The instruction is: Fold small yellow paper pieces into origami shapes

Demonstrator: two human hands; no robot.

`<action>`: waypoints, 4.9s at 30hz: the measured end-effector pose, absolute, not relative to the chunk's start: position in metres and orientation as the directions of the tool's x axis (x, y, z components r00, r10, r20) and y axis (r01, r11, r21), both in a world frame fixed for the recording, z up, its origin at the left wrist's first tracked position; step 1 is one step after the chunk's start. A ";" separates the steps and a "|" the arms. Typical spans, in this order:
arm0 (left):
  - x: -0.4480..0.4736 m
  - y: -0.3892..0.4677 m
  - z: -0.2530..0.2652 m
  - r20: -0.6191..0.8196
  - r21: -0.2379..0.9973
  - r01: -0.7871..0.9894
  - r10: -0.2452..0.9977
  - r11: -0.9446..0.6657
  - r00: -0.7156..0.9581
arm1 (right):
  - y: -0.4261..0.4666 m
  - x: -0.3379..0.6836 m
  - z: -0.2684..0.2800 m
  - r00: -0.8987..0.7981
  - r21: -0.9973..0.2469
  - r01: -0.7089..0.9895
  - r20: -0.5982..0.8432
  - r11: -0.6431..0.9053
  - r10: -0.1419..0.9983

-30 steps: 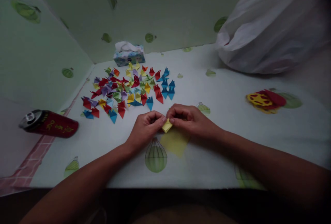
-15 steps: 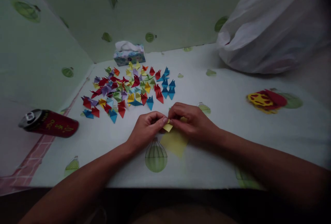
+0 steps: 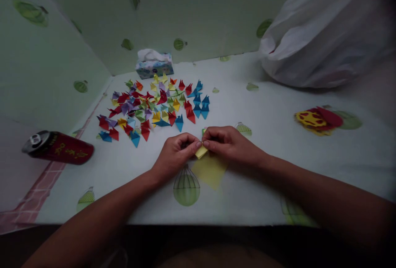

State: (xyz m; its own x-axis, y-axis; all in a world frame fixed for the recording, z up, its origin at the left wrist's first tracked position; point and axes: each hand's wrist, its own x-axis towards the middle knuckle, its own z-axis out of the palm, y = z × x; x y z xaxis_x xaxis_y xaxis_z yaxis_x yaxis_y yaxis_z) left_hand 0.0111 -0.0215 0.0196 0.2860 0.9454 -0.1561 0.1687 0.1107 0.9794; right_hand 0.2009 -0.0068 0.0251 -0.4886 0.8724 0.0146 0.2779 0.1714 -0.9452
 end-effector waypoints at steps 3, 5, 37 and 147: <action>0.012 -0.022 0.020 -0.169 0.978 0.168 0.940 0.123 0.297 | -0.006 0.201 0.025 -0.502 -0.956 0.260 -0.014 0.136 0.864; 0.012 -0.022 0.021 -0.181 0.976 0.172 0.934 0.132 0.309 | -0.006 0.201 0.024 -0.517 -0.964 0.242 -0.033 0.109 0.856; 0.007 -0.017 0.015 -0.138 0.986 0.138 0.935 0.097 0.328 | -0.003 0.202 0.021 -0.509 -0.977 0.212 -0.080 0.034 0.857; 0.005 -0.017 0.014 0.219 0.955 0.115 0.914 -0.272 0.342 | -0.009 0.200 0.019 -0.320 -0.974 0.117 0.146 0.192 0.936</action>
